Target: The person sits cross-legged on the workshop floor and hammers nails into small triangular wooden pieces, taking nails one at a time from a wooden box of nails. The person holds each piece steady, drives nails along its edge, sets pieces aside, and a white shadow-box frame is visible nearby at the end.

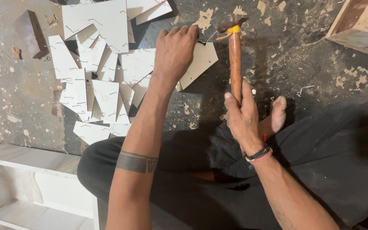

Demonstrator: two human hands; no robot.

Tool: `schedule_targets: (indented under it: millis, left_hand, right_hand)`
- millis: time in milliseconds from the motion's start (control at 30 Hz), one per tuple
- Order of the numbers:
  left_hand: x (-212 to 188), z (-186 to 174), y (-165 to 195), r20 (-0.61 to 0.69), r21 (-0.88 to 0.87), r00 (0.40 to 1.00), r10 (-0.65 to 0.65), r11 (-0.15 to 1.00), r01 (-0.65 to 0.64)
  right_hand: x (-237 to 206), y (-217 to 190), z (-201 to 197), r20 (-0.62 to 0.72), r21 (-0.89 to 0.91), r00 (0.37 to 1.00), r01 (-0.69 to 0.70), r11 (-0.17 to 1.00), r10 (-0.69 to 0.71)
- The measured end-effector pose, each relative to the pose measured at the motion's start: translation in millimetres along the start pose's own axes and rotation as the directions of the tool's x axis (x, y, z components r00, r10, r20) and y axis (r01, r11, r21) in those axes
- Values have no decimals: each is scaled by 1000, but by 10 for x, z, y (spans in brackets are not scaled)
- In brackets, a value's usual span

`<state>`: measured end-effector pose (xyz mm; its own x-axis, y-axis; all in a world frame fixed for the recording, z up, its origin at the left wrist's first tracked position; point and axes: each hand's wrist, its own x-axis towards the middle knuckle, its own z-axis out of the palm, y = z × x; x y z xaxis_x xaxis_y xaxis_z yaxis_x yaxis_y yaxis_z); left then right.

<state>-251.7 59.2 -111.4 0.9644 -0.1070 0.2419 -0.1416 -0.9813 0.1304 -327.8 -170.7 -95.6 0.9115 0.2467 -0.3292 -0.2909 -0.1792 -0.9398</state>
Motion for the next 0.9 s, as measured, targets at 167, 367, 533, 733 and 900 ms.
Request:
schedule_targets:
  millis: [167, 367, 533, 733, 900]
  left_hand:
    - [-4, 43, -31, 3, -2, 1000, -11, 1000, 11]
    - [-14, 70, -42, -51, -5, 999, -2, 1000, 2]
    - [-30, 62, -26, -57, -7, 998, -18, 1000, 18]
    - [-61, 69, -31, -53, 7, 999, -8, 1000, 8]
    - [-57, 70, -31, 10, 30, 999, -36, 999, 36]
  right_hand:
    - [-193, -63, -94, -92, -15, 977, 191, 982, -191]
    - [-94, 163, 41, -88, -336, 953, 247, 909, -291]
    - [-3, 248, 1, -44, -159, 995, -92, 983, 86]
    - [-98, -27, -43, -22, 230, 997, -61, 971, 68]
    - [-115, -105, -28, 8, 246, 999, -36, 969, 36]
